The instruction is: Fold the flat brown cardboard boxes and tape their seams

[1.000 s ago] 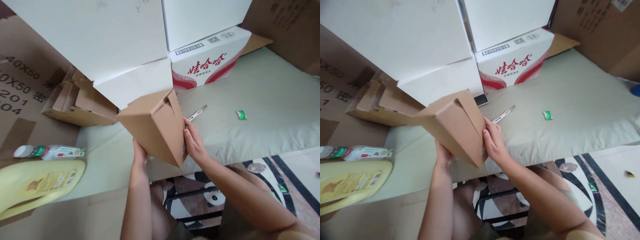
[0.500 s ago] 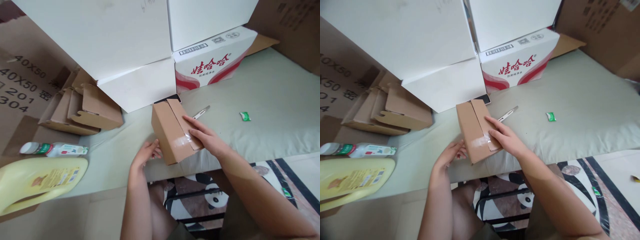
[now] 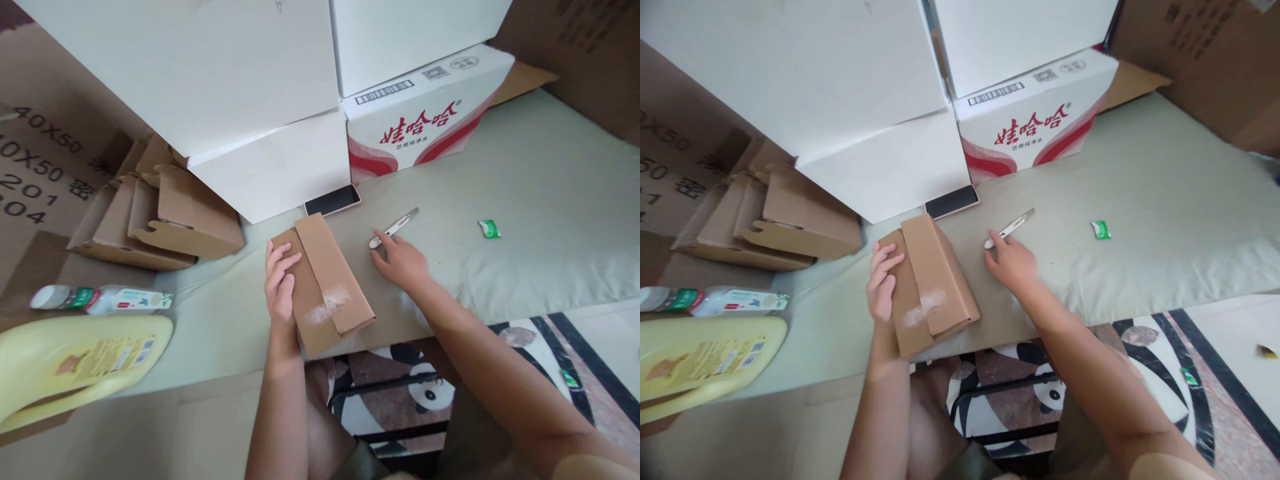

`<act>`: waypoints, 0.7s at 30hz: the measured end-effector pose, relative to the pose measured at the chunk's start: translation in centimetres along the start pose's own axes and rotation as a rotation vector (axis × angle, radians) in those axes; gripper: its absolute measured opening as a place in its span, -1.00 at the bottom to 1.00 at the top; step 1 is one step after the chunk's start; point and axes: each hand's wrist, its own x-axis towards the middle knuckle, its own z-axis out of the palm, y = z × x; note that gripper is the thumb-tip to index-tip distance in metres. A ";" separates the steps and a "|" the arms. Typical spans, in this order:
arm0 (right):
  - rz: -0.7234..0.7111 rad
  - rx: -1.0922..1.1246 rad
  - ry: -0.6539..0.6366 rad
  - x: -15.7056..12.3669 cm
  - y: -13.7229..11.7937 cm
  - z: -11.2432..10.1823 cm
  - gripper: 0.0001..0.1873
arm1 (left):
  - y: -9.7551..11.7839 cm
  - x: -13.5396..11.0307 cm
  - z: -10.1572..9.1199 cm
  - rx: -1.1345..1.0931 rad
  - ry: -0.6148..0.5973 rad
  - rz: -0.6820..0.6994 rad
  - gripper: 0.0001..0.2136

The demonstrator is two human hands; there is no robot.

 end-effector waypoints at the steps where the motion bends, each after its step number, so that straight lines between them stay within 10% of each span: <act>1: 0.031 -0.077 -0.024 0.4 0.2 0.1 -0.46 | -0.1 -0.1 -0.1 0.003 -0.004 0.001 -0.63; 10: 0.110 0.068 -0.047 0.6 -0.4 -0.4 -0.65 | 0.0 -0.2 -0.2 0.020 0.004 0.005 -0.63; 15: -0.324 0.868 -0.085 -3.3 -1.9 -3.3 -0.63 | 0.3 -0.4 0.6 0.104 0.033 0.063 -0.66; 21: -0.608 0.741 0.203 -8.3 -4.6 -6.4 -0.88 | 1.3 -1.4 3.4 0.339 0.142 0.158 -0.64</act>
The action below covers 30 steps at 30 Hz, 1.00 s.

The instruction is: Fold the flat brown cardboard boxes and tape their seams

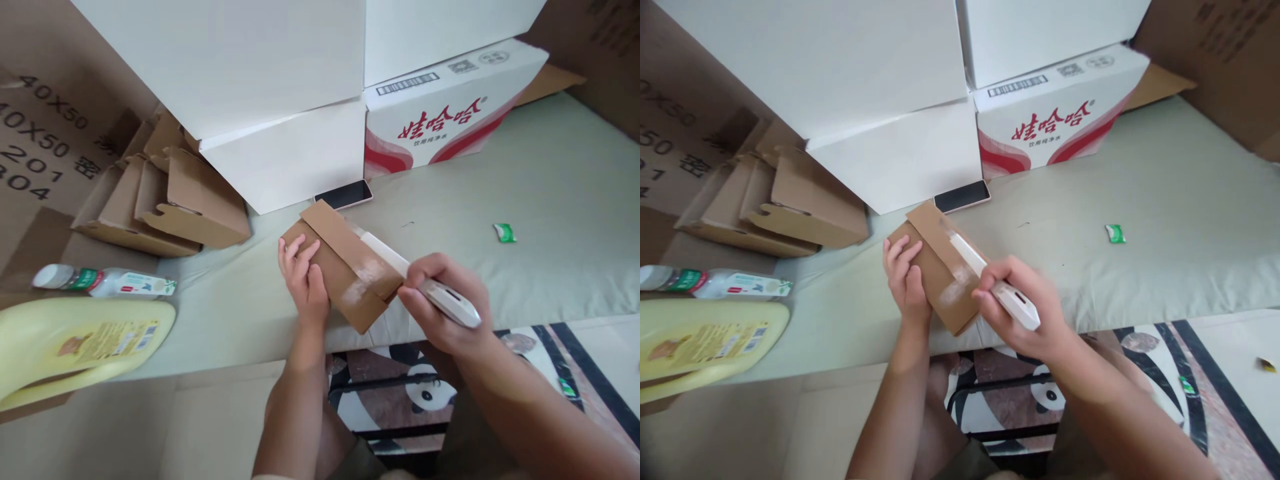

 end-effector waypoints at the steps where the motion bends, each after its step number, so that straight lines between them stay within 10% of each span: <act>1: -0.060 -0.065 -0.015 0.0 -0.5 -0.1 -0.87 | 0.3 -0.1 0.3 0.032 0.015 0.009 -0.63; 5: -0.231 -0.244 -0.196 0.2 -1.2 -0.4 -0.85 | 0.7 -0.2 0.9 0.080 0.050 0.032 -0.62; 14: -0.219 -0.451 -0.012 -0.1 -1.8 0.0 -0.85 | 0.8 -0.2 0.8 0.076 0.050 0.013 -0.61; 30: -0.233 -0.358 -0.125 -0.7 -2.3 -0.1 -0.82 | 0.6 -0.2 0.6 0.085 0.029 0.014 -0.62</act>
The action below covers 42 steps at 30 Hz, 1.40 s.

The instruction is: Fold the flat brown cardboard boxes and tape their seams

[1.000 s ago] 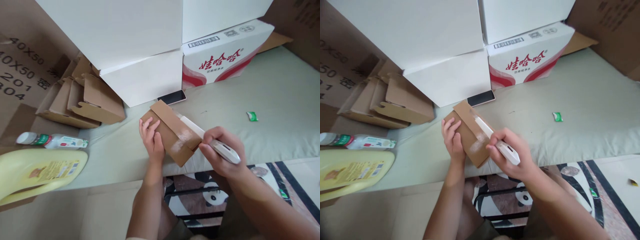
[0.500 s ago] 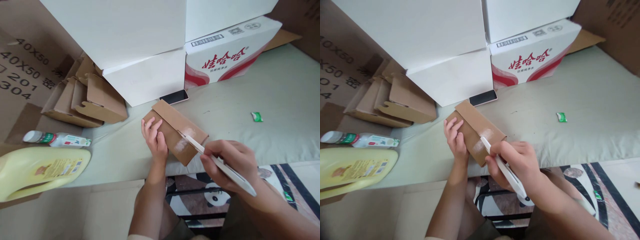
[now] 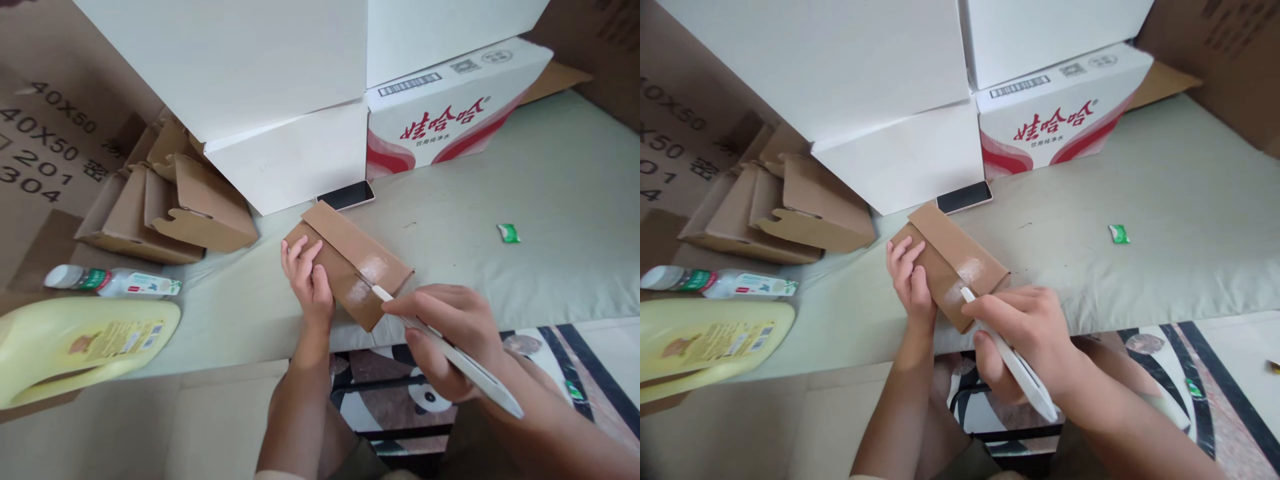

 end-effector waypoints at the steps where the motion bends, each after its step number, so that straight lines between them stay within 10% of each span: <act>1: -0.012 -0.005 -0.008 0.1 0.0 0.0 -0.81 | 0.0 0.0 0.0 -0.007 -0.001 0.002 -0.62; 42: -0.042 -0.073 0.102 -0.3 -1.1 -1.7 -0.74 | 0.1 0.0 0.1 0.010 0.026 0.026 -0.65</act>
